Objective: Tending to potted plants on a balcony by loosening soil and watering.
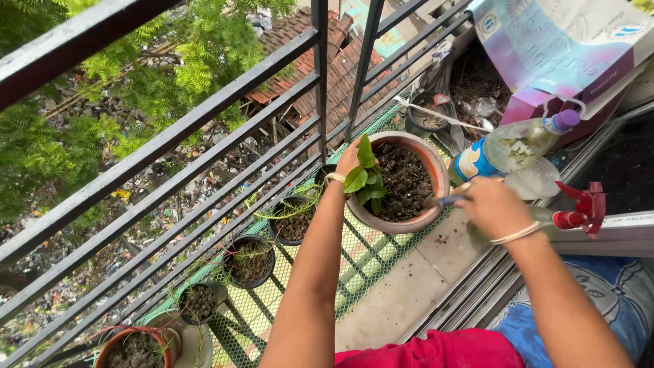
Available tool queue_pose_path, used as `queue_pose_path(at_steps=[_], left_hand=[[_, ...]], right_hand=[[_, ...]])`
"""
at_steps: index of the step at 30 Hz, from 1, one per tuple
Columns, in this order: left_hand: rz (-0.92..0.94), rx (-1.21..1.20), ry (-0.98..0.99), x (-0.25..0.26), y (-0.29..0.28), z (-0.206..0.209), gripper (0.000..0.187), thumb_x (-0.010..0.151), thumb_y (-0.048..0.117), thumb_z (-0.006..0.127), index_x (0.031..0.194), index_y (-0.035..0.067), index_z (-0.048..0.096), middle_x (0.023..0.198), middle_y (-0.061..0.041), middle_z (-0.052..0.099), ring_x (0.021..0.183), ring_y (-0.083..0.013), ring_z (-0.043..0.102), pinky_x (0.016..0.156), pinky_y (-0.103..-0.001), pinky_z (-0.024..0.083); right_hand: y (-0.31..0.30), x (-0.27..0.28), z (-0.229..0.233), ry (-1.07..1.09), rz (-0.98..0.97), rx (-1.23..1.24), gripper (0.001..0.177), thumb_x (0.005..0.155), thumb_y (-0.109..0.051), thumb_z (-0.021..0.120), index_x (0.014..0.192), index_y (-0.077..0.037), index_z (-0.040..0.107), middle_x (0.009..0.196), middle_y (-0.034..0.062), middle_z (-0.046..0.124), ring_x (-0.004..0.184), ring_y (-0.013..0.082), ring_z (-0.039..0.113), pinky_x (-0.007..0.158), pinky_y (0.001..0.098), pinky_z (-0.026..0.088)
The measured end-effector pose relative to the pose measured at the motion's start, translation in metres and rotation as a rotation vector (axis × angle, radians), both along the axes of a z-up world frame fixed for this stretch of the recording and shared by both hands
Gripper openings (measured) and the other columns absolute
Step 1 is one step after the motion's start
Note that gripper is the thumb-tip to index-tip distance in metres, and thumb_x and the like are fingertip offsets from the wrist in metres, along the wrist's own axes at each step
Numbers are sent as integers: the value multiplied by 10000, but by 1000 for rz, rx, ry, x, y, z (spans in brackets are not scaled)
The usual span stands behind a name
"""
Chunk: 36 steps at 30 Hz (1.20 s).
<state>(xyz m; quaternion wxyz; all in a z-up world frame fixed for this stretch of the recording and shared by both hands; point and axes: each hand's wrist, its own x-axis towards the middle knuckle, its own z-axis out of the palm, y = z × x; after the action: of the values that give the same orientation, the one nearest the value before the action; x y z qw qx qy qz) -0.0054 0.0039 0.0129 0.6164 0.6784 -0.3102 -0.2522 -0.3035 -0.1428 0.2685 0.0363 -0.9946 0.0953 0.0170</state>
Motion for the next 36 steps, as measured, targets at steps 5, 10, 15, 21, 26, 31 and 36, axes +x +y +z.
queue_pose_path(at_steps=[5,10,15,21,26,31,36], left_hand=[[0,-25,148,-5,3,12,565,1020,171,559,1554,60,410,889,-43,801,927,-157,762,900,-303,547],[11,-124,272,-7,2,0,597,984,117,521,1563,25,407,891,-67,798,926,-165,754,921,-308,541],[21,-53,166,-7,3,3,555,1018,143,554,1541,29,411,889,-60,812,930,-130,749,929,-276,519],[-18,-16,145,-7,5,21,631,907,169,682,1479,21,461,872,-47,796,873,-166,762,829,-324,582],[56,-23,-193,17,-11,-41,526,973,219,656,1446,121,446,965,-64,812,938,-143,762,873,-285,563],[72,-163,-381,1,-4,-32,356,1017,228,653,1349,179,532,1098,-138,799,961,-177,760,877,-298,575],[26,-29,6,-2,2,9,603,904,239,712,1424,23,497,1083,-195,745,966,-263,718,825,-372,554]], right_hand=[[5,-7,55,-175,-147,111,264,858,-321,752,1021,-119,797,872,149,707,843,361,676,759,473,533],[17,-29,13,-411,-250,208,297,914,-341,729,1080,-99,773,874,170,697,758,352,690,695,459,536],[16,-50,-73,-422,-420,56,210,999,-306,734,998,-106,797,848,184,704,787,394,680,731,465,535],[25,-40,-44,-485,-282,106,188,1006,-246,704,1070,-81,768,971,169,720,864,371,675,790,459,527],[41,-39,-38,-562,-284,165,178,983,-223,720,1090,-86,754,939,155,717,871,366,680,795,457,530],[38,-59,-72,-597,-299,98,190,994,-241,716,1116,-102,754,897,171,699,862,390,665,807,477,519],[45,-53,-58,-623,-325,179,231,1044,-296,647,1152,-119,748,898,177,707,831,383,673,757,486,522]])
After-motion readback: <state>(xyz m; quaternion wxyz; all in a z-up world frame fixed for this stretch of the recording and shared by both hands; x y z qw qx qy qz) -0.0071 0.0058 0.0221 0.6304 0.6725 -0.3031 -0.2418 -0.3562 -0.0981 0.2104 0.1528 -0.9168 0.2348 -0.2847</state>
